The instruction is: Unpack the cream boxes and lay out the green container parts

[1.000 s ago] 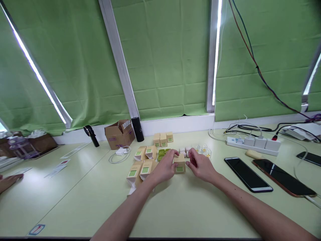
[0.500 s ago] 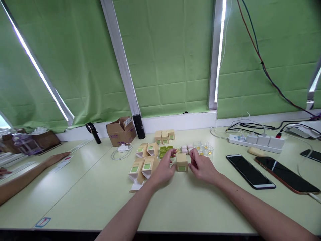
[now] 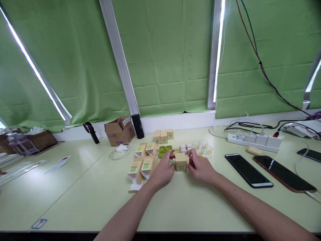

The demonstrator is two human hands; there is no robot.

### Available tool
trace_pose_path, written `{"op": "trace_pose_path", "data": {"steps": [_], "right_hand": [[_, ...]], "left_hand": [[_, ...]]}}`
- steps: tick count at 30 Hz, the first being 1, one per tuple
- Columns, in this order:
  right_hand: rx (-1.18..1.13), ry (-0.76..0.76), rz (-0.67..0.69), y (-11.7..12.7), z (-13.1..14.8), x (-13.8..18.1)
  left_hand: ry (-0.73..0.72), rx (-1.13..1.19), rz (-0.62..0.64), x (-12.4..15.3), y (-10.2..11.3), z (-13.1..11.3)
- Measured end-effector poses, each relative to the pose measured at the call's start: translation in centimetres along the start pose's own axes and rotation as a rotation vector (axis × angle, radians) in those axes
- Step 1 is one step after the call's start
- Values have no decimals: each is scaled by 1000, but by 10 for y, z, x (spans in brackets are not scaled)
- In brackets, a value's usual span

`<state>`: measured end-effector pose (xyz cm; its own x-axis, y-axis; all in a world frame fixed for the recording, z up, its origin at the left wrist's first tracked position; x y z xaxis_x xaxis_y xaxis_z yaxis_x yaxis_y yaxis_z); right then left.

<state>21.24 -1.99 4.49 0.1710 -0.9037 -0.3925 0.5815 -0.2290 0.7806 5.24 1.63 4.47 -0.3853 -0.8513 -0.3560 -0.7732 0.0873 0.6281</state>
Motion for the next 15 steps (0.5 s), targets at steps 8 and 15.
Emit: {"op": "trace_pose_path", "data": {"steps": [8,15], "right_hand": [[18,-37,-7,-2,-5,-1],[-27,-67,-43,-6,-15,-3]], "left_hand": [[-12,-20,-39,1,5,-5],[-5,-31,-53,0,8,-6]]}}
Point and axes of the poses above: each hand's wrist, its own x-axis away from the middle knuckle, its own y-axis out of the back of the hand, z = x × y, the point moved 9 cm from there along -x, towards the middle knuckle, and after that the axes turned 4 degrees about -z, right-handed, at the moved point
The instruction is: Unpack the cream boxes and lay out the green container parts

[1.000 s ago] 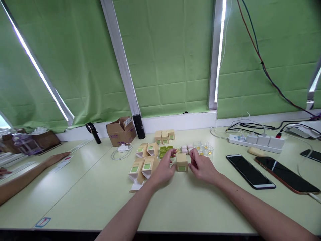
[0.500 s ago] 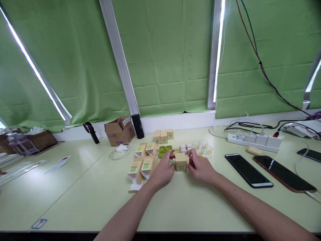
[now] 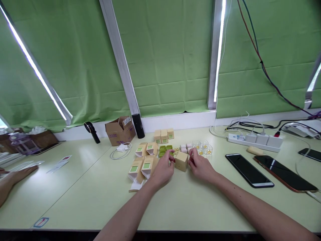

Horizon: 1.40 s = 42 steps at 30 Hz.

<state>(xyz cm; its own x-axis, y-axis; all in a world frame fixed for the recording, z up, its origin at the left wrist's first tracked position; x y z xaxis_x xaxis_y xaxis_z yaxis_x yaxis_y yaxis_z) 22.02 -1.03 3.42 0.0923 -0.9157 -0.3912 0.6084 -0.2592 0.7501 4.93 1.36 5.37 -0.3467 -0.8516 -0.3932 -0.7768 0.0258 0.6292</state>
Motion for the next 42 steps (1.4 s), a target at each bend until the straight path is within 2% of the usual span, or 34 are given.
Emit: {"op": "trace_pose_path", "data": {"steps": [8,15,23,34,37,42], "right_hand": [[-158,27,-122,7,-2,-4],[-205,64,-170,13,-1,-4],[-204,24,-191,14,-4,-5],[-222,-32,-235,29,9,0],[-270,-20,-241,29,11,1],[-331,39,-260,31,21,4]], "left_hand": [[24,36,32,2,-1,-3],[81,-30,23,4,4,-3],[133,-63,115,7,-8,-3],[125,42,-15,6,-7,-7],[59,20,-70,7,0,-16],[-195,-91,-206,10,12,-36]]}}
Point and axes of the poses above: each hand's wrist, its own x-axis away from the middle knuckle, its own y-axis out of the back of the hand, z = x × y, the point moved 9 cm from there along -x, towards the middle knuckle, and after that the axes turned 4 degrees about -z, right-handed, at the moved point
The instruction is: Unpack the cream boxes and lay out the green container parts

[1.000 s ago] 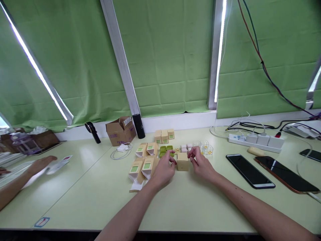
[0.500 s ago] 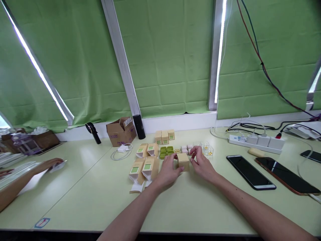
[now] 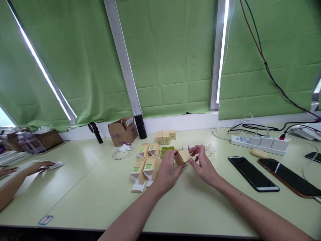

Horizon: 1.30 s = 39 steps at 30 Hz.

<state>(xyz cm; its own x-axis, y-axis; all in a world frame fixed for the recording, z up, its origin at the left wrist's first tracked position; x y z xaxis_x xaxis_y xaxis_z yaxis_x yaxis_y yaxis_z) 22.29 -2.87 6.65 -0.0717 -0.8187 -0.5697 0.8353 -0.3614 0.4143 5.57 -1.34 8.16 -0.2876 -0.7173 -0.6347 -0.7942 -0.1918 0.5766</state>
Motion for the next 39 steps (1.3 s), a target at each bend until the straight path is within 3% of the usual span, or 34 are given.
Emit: {"op": "trace_pose_path", "data": {"steps": [6,12,22,29,39], "right_hand": [[-5,152,-38,3,21,5],[50,310,-96,11,44,11],[121,530,-139,11,72,25],[144,588,-144,7,75,29],[222,601,-199,-1,70,30]], "left_hand": [[-339,-208,-130,6,13,-32],[-555,-423,-317,17,30,-56],[-673,-484,-401,27,32,-59],[-621,-469,-374,27,26,-49],[-624,-470,-379,23,24,-65]]}}
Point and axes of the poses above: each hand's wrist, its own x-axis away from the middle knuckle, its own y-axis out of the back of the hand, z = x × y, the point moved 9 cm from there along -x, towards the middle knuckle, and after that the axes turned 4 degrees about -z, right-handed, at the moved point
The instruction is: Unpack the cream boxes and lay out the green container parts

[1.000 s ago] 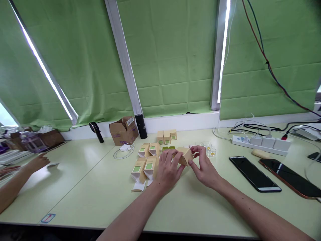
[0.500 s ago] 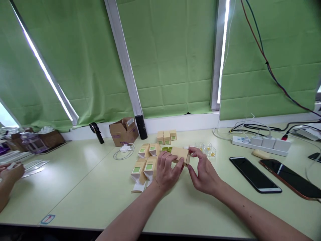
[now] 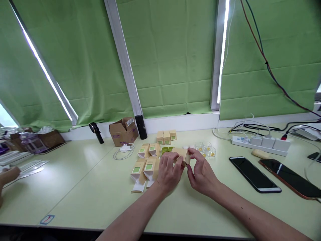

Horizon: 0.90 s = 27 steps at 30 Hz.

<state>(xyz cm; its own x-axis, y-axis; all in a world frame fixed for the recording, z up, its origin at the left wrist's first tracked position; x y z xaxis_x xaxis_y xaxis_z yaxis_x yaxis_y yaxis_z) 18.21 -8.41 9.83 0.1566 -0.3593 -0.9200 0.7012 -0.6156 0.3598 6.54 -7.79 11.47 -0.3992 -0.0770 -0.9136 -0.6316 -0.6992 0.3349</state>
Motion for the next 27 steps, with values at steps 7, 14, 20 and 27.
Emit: {"op": "trace_pose_path", "data": {"steps": [7,14,20,27], "right_hand": [[54,-14,-6,-5,-6,1],[85,-67,15,-11,-17,7],[-20,-199,13,-7,-35,5],[-21,-148,-124,23,-32,-14]], "left_hand": [[69,61,111,3,-12,2],[148,142,213,6,-22,5],[257,215,273,15,-29,15],[380,307,328,29,-44,27]]}}
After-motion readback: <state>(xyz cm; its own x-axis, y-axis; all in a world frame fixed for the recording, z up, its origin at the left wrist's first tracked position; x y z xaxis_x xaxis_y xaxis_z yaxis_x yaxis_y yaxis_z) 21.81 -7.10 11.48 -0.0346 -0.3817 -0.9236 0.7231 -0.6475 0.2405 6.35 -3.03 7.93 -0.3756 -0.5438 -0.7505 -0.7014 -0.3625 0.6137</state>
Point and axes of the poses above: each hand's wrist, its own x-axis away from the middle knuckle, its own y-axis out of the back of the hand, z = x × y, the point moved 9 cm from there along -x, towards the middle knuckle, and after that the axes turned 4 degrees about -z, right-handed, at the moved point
